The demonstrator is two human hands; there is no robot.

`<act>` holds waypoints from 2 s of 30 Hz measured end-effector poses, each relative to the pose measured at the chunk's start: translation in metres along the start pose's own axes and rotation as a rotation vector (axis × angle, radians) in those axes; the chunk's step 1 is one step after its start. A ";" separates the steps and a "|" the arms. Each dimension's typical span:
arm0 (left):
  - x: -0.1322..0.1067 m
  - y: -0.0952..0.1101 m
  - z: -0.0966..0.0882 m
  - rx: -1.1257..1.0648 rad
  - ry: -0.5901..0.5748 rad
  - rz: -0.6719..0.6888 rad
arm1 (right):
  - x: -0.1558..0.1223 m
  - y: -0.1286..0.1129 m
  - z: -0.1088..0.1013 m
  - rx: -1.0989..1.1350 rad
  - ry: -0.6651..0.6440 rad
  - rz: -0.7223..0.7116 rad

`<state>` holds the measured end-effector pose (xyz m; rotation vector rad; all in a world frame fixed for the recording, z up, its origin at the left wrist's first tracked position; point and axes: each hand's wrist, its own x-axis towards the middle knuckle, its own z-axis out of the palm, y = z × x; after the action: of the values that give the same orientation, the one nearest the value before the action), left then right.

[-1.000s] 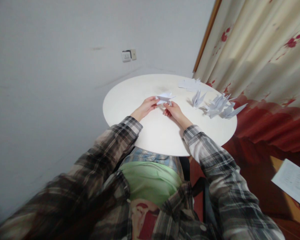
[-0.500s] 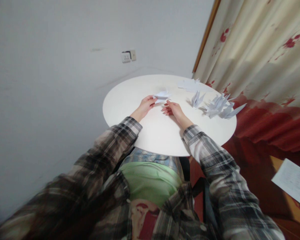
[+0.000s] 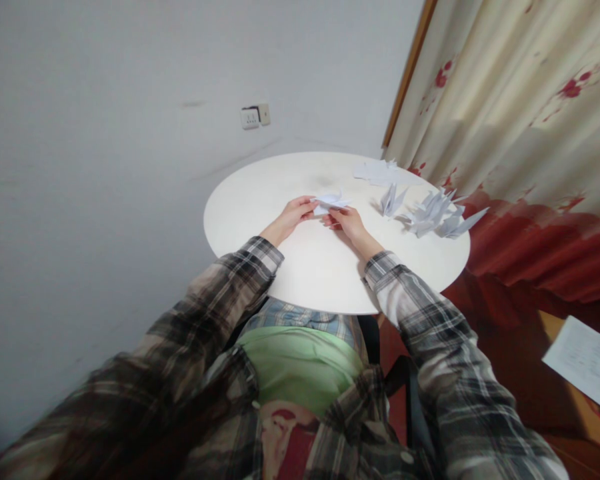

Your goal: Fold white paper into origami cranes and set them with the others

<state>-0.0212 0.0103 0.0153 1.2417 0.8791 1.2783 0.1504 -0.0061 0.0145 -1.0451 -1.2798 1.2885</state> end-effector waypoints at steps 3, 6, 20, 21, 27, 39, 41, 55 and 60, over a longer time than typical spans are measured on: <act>0.000 0.000 0.000 -0.044 0.006 -0.004 | 0.002 0.001 0.000 -0.001 0.005 0.004; 0.000 0.000 0.000 -0.091 0.006 -0.010 | 0.004 0.004 0.000 0.007 0.008 -0.002; 0.001 -0.002 -0.001 -0.005 0.034 -0.013 | 0.008 0.008 -0.001 -0.054 0.024 -0.040; 0.001 -0.002 -0.001 -0.004 0.044 -0.013 | 0.010 0.009 -0.002 -0.065 0.043 -0.048; 0.004 -0.004 -0.003 0.014 0.124 0.007 | 0.017 0.011 -0.008 -0.071 0.122 -0.199; 0.003 -0.003 -0.001 0.017 0.107 -0.013 | 0.020 0.013 -0.008 -0.065 0.177 -0.165; 0.003 -0.003 0.000 0.011 0.104 -0.017 | 0.021 0.013 -0.008 -0.080 0.168 -0.184; -0.004 0.001 0.003 0.040 -0.017 -0.030 | 0.022 0.015 -0.012 -0.092 0.248 -0.221; -0.004 0.003 0.005 0.040 -0.012 -0.039 | 0.020 0.013 -0.007 0.004 0.247 -0.202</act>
<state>-0.0180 0.0049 0.0184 1.2566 0.9203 1.2270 0.1542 0.0150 0.0026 -1.0094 -1.1609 0.9773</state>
